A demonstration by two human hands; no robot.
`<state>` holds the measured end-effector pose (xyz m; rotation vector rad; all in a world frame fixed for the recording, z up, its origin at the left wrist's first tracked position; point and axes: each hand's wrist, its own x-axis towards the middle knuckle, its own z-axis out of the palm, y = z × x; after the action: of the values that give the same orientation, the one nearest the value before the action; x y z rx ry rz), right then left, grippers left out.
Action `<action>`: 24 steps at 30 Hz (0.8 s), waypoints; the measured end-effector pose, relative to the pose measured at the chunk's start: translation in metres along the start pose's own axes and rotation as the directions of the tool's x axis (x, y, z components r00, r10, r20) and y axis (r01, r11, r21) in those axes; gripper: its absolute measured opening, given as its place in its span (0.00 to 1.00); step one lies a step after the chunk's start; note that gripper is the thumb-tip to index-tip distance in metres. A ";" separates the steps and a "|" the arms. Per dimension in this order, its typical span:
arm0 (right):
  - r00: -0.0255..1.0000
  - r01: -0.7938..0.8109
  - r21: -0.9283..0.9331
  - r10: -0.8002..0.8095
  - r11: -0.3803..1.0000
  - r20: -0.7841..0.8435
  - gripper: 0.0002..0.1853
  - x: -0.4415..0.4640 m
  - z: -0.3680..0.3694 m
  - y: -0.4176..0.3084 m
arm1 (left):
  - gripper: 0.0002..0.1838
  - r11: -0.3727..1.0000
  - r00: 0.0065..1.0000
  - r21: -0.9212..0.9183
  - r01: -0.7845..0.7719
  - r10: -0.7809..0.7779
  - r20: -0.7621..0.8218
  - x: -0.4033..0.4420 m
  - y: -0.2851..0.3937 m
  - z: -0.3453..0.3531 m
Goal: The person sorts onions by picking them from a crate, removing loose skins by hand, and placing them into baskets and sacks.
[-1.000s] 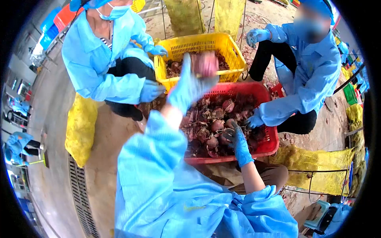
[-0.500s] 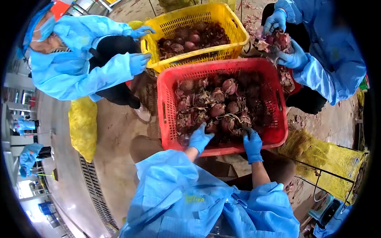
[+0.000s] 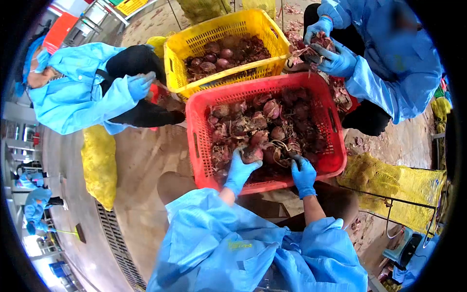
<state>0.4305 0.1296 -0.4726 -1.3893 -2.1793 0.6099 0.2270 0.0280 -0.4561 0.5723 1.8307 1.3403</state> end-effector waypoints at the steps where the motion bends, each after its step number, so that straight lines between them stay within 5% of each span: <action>1: 0.996 -0.065 0.253 0.046 0.965 0.080 0.12 0.001 0.006 0.002 | 0.41 0.989 0.993 -0.092 -0.114 0.116 0.024 -0.002 0.009 -0.006; 2: 0.984 -0.137 0.485 0.063 0.864 0.167 0.14 0.005 0.012 0.003 | 0.41 0.986 0.990 -0.093 -0.135 0.137 0.016 -0.003 0.019 -0.012; 3: 0.934 -0.305 0.754 0.030 0.582 0.355 0.20 0.011 -0.002 -0.029 | 0.42 0.958 0.960 -0.077 -0.275 0.278 0.027 -0.006 0.030 -0.017; 4: 0.874 -0.363 0.754 -0.080 0.547 0.479 0.25 0.015 -0.007 -0.046 | 0.42 0.911 0.911 -0.063 -0.408 0.411 0.041 -0.011 0.039 -0.021; 5: 0.828 -0.464 0.821 -0.168 0.333 0.535 0.28 0.018 -0.017 -0.078 | 0.44 0.891 0.889 -0.024 -0.454 0.454 0.057 -0.017 0.050 -0.023; 6: 0.776 -0.523 0.792 -0.209 0.315 0.595 0.30 0.019 -0.012 -0.088 | 0.44 0.882 0.880 -0.024 -0.470 0.471 0.062 -0.020 0.056 -0.025; 7: 0.662 -0.725 0.688 -0.252 0.023 0.706 0.33 0.019 -0.018 -0.113 | 0.45 0.856 0.854 0.056 -0.513 0.503 0.136 -0.022 0.060 -0.027; 10: 0.772 -0.635 0.711 -0.244 -0.302 0.586 0.35 0.008 0.011 -0.126 | 0.48 0.751 0.765 0.176 -0.637 0.585 0.269 -0.033 0.080 -0.036; 13: 0.748 -0.647 0.608 -0.227 -0.460 0.624 0.35 0.002 0.010 -0.126 | 0.52 0.780 0.757 0.048 -0.624 0.588 0.286 -0.045 0.098 -0.042; 18: 0.797 -0.598 0.697 -0.378 -0.396 0.470 0.37 0.004 -0.020 -0.142 | 0.55 0.815 0.763 -0.160 -0.556 0.578 0.290 -0.052 0.104 -0.040; 22: 0.802 -0.586 0.736 -0.376 -0.338 0.465 0.36 -0.002 -0.025 -0.144 | 0.57 0.833 0.782 -0.183 -0.522 0.553 0.288 -0.054 0.106 -0.039; 24: 0.743 -0.670 0.658 -0.303 -0.345 0.597 0.32 -0.004 -0.011 -0.139 | 0.55 0.834 0.795 -0.196 -0.515 0.551 0.256 -0.047 0.092 -0.039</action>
<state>0.3413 0.0741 -0.3809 -0.3750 -0.5080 2.5876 0.2161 0.0022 -0.3489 1.2312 1.3706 1.6010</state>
